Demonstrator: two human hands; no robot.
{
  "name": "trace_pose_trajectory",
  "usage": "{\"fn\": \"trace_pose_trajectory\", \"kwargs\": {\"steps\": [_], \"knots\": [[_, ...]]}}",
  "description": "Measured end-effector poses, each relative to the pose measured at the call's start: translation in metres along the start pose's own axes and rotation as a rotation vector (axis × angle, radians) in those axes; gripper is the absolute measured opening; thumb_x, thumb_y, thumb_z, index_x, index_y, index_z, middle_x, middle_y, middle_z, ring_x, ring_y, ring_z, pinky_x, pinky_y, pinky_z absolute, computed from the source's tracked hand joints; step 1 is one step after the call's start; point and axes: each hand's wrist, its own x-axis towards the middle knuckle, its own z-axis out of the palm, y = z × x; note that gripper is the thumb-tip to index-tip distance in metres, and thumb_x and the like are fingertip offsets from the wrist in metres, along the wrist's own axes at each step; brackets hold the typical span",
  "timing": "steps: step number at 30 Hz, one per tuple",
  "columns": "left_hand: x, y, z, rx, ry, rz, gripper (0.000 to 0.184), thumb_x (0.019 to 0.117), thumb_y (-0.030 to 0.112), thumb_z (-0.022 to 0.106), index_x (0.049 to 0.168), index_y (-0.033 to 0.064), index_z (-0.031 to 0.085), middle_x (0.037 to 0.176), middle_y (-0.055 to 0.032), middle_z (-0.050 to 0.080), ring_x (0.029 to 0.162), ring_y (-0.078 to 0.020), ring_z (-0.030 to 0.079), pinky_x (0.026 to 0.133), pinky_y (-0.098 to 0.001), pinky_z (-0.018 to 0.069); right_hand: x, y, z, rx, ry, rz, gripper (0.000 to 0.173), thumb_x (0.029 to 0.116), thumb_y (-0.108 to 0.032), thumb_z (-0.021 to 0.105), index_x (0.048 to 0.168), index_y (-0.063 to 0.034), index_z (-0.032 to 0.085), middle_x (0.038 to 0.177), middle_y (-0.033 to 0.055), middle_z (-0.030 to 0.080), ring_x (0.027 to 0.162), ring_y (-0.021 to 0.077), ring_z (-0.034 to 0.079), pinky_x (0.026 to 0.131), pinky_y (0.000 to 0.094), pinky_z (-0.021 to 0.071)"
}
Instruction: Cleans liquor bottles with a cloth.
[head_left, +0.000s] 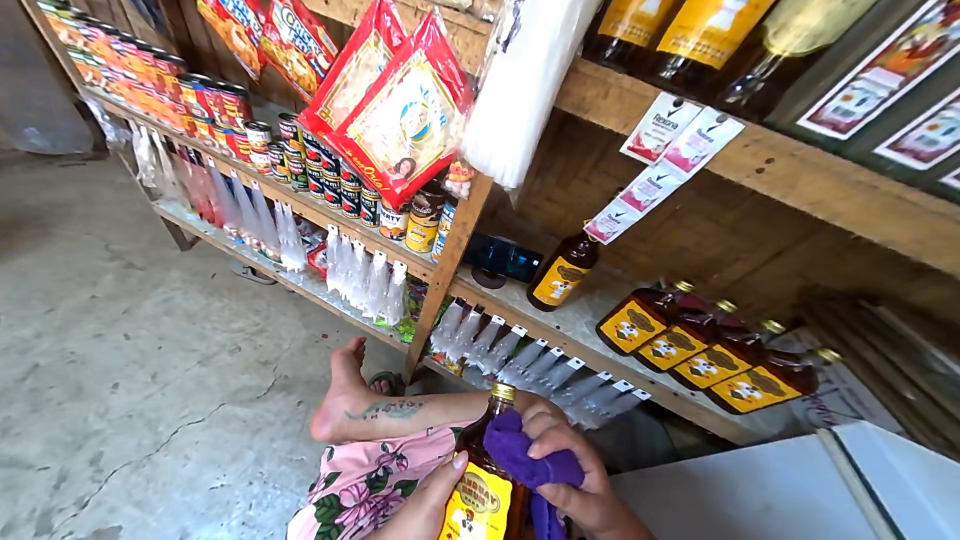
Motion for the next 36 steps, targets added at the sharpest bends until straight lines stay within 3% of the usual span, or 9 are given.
{"fn": "trace_pose_trajectory", "kwargs": {"steps": [7,29,36], "knots": [[0.002,0.001,0.001,-0.028,0.030,-0.042,0.051,0.1055,0.054,0.032,0.127,0.0135,0.056,0.105,-0.0013,0.075,0.097,-0.0118,0.072,0.087,-0.0325,0.0606,0.002,0.000,0.002,-0.074,-0.008,-0.010,0.026,0.1013,-0.035,0.061,0.123,-0.0215,0.064,0.112,-0.0062,0.063,0.117,0.0080,0.056,0.107,0.0280,0.0417],[0.005,0.001,-0.001,-0.082,0.039,-0.095,0.058,0.1060,0.056,0.025,0.118,0.0152,0.065,0.103,-0.0049,0.075,0.096,-0.0146,0.073,0.085,-0.0346,0.0616,0.001,0.003,0.007,-0.136,0.022,0.013,0.025,0.1004,-0.032,0.062,0.122,-0.0204,0.064,0.110,-0.0052,0.063,0.115,0.0079,0.056,0.107,0.0283,0.0411],[0.010,0.003,-0.001,-0.181,0.127,-0.113,0.066,0.1090,0.050,0.010,0.116,0.0137,0.065,0.102,-0.0078,0.075,0.095,-0.0170,0.073,0.083,-0.0371,0.0618,0.002,0.002,0.017,-0.316,-0.028,-0.013,0.024,0.0984,-0.033,0.066,0.119,-0.0197,0.065,0.108,-0.0023,0.065,0.114,0.0108,0.058,0.105,0.0279,0.0447]]}}
